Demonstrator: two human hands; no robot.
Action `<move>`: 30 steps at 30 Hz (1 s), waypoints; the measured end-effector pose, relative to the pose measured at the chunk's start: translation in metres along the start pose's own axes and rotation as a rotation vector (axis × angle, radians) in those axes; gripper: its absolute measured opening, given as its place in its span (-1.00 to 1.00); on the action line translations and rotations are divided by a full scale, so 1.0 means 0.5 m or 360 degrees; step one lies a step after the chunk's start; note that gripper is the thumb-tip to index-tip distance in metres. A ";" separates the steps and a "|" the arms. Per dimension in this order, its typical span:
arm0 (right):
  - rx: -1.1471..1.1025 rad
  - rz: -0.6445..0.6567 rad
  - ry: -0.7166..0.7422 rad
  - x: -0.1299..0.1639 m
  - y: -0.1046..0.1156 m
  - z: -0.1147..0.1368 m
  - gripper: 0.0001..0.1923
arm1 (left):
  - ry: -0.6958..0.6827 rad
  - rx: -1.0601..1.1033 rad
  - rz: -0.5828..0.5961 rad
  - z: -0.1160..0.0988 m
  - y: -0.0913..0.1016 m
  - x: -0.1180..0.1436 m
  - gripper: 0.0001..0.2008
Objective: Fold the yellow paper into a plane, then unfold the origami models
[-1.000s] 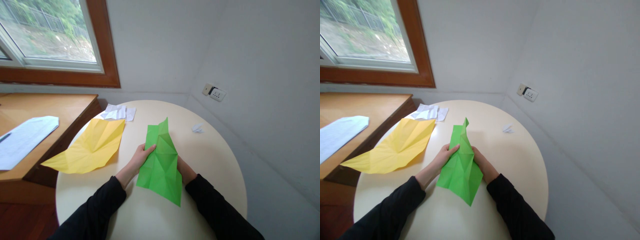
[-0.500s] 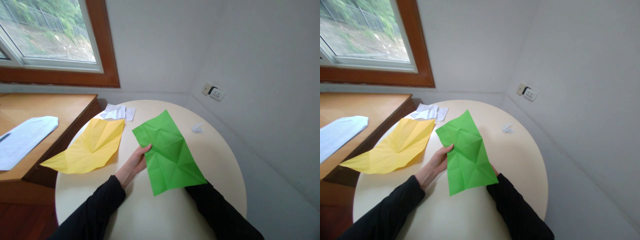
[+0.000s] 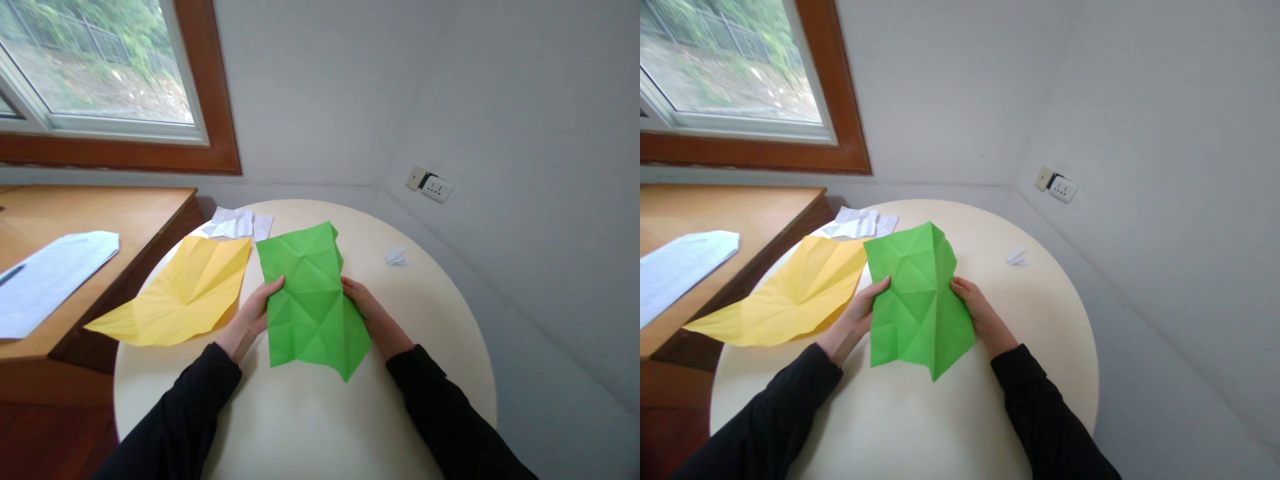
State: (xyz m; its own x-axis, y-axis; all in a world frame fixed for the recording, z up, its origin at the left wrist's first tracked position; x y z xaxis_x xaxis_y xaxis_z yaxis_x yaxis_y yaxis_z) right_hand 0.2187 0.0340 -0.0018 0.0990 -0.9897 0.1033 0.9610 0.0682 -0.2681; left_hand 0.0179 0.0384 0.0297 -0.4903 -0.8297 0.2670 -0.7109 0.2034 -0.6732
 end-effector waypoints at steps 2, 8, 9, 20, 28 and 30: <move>0.0087 -0.0177 0.0032 -0.009 0.053 0.023 -0.67 | -0.0100 -0.0043 -0.0130 -0.015 0.019 -0.008 -0.62; 0.0646 -0.0804 0.0230 -0.017 0.170 0.066 -0.60 | -0.0227 -0.0384 -0.0524 -0.022 0.057 -0.026 -0.74; 0.0760 -0.0828 0.0245 -0.016 0.174 0.068 -0.58 | -0.0247 -0.0493 -0.0594 -0.021 0.062 -0.029 -0.76; 0.2289 -0.1038 0.0294 0.022 0.113 0.109 -0.51 | -0.0655 -0.1870 -0.0912 -0.036 0.081 -0.045 -0.77; 0.2614 -0.0413 0.0603 0.048 -0.056 0.088 -0.56 | -0.0776 -0.2406 -0.0935 -0.012 0.052 -0.041 -0.52; 0.2651 -0.0245 0.0564 0.044 -0.078 0.056 -0.51 | -0.0685 -0.2572 -0.0934 -0.007 0.046 -0.039 -0.45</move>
State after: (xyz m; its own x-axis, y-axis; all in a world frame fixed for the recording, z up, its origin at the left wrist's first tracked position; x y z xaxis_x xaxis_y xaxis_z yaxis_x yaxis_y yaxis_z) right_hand 0.1906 0.0131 0.0379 0.1500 -0.9609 -0.2327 0.1894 -0.2031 0.9607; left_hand 0.0092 0.0611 0.0114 -0.0469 -0.9858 -0.1612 -0.5993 -0.1014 0.7941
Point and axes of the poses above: each hand's wrist, its own x-axis away from the middle knuckle, its own y-axis out of the back of the hand, z = x × y, the point moved 3 cm from there along -x, towards the middle knuckle, and after that the axes turned 4 degrees about -x, right-handed, at the moved point
